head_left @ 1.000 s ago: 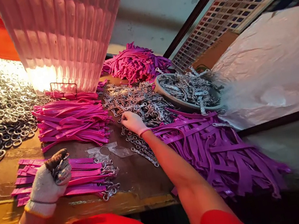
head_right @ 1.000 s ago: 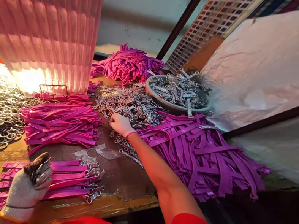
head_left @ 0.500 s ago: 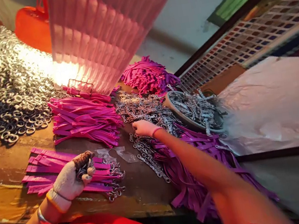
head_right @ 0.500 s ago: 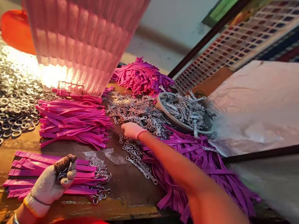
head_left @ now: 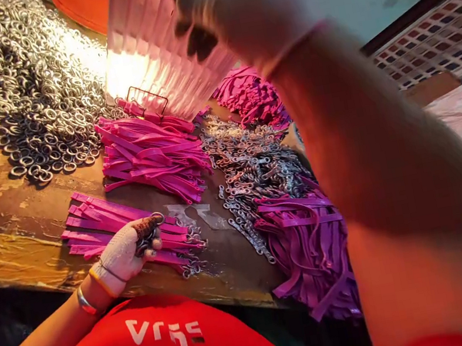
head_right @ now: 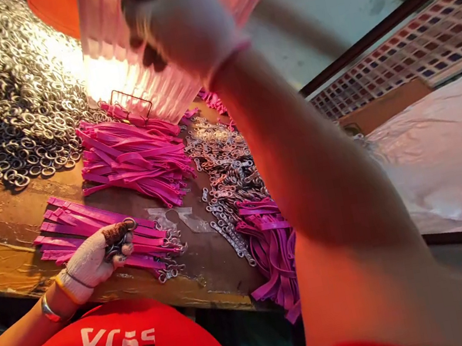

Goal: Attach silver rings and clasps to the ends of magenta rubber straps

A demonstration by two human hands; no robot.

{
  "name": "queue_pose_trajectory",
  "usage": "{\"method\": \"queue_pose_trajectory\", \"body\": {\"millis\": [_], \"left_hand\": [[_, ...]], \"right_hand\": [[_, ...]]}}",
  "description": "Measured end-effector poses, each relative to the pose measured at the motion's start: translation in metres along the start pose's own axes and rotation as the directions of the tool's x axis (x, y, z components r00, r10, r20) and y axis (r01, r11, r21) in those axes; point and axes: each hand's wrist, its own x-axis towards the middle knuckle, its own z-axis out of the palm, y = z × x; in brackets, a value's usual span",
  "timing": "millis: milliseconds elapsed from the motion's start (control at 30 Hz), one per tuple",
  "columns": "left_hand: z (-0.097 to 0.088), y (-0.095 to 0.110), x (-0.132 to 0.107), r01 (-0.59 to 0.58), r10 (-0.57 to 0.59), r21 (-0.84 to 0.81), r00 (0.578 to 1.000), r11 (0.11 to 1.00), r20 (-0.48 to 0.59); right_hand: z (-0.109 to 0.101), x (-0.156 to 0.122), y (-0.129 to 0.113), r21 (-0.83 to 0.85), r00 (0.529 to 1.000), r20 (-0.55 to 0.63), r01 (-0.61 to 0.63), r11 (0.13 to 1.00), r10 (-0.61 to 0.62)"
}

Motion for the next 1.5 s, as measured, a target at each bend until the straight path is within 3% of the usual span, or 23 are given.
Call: {"method": "queue_pose_trajectory", "body": {"millis": [67,200,267,333,400,467,533,633,667,733,800,867,933,1033,1100,1133,1200,1267,1367,1500], "left_hand": [[-0.005,-0.002,0.002,-0.012,0.012,-0.039,1.000,0.999,0.014],[-0.011,-0.002,0.008,0.026,-0.017,-0.088,0.995,0.996,0.098],[-0.011,-0.002,0.010,0.060,-0.051,-0.066,0.991,0.996,0.127],[-0.009,-0.003,0.011,0.065,-0.065,0.002,0.989,0.998,0.130],[-0.006,-0.005,0.011,0.050,-0.061,0.093,0.991,0.994,0.119],[-0.004,-0.007,0.011,0.036,-0.058,0.164,0.990,0.986,0.128],[-0.003,-0.007,0.009,0.018,-0.050,0.198,0.986,0.980,0.159],[-0.002,-0.008,0.008,-0.062,0.023,0.201,0.981,0.978,0.194],[-0.002,-0.009,0.008,-0.096,0.057,0.200,0.979,0.975,0.193],[-0.002,-0.012,0.010,-0.142,0.101,0.208,0.975,0.968,0.200],[-0.003,-0.016,0.014,-0.151,0.105,0.217,0.972,0.964,0.209],[-0.004,-0.019,0.018,-0.137,0.092,0.212,0.973,0.968,0.211],[-0.005,-0.019,0.020,-0.106,0.064,0.211,0.979,0.972,0.195],[-0.005,-0.017,0.019,-0.018,-0.032,0.280,0.984,0.960,0.174],[-0.005,-0.015,0.018,0.024,-0.088,0.369,0.984,0.929,0.158],[-0.005,-0.015,0.017,0.039,-0.111,0.416,0.982,0.908,0.150],[-0.004,-0.015,0.016,0.073,-0.155,0.490,0.979,0.869,0.129],[-0.002,-0.016,0.013,0.104,-0.188,0.530,0.976,0.842,0.108],[0.003,-0.013,0.008,0.072,-0.158,0.584,0.983,0.808,0.098],[0.014,-0.008,0.001,-0.027,-0.095,0.691,0.986,0.722,0.138]], "right_hand": [[0.036,-0.050,-0.011,-0.095,0.987,0.111,-0.108,0.990,0.118],[0.100,-0.162,-0.022,-0.139,0.981,0.168,-0.077,0.987,0.100],[0.119,-0.200,-0.025,-0.237,0.976,0.190,-0.060,0.970,0.107],[0.131,-0.220,-0.029,-0.336,0.949,0.303,0.023,0.942,0.085],[0.140,-0.228,-0.032,-0.391,0.903,0.426,0.127,0.912,0.057],[0.146,-0.231,-0.031,-0.407,0.886,0.460,0.150,0.901,0.060],[0.152,-0.235,-0.026,-0.374,0.921,0.374,0.047,0.926,0.105],[0.162,-0.245,-0.020,-0.096,0.971,0.066,-0.223,0.970,0.229],[0.166,-0.248,-0.020,0.050,0.948,-0.043,-0.312,0.949,0.314],[0.175,-0.254,-0.023,0.333,0.841,-0.157,-0.448,0.830,0.517],[0.184,-0.259,-0.030,0.506,0.733,-0.143,-0.524,0.685,0.666],[0.189,-0.264,-0.036,0.554,0.694,-0.111,-0.552,0.624,0.712],[0.189,-0.270,-0.038,0.489,0.728,-0.120,-0.549,0.678,0.675],[0.179,-0.278,-0.031,0.239,0.871,-0.132,-0.435,0.868,0.473],[0.169,-0.281,-0.024,0.072,0.952,-0.022,-0.304,0.950,0.307],[0.164,-0.281,-0.021,0.003,0.968,0.066,-0.244,0.970,0.243],[0.155,-0.279,-0.017,-0.136,0.955,0.231,-0.158,0.978,0.187],[0.149,-0.278,-0.016,-0.276,0.923,0.316,-0.132,0.952,0.220],[0.141,-0.277,-0.019,-0.379,0.890,0.335,-0.174,0.909,0.309],[0.136,-0.276,-0.024,-0.340,0.859,0.363,-0.238,0.910,0.360]]}}
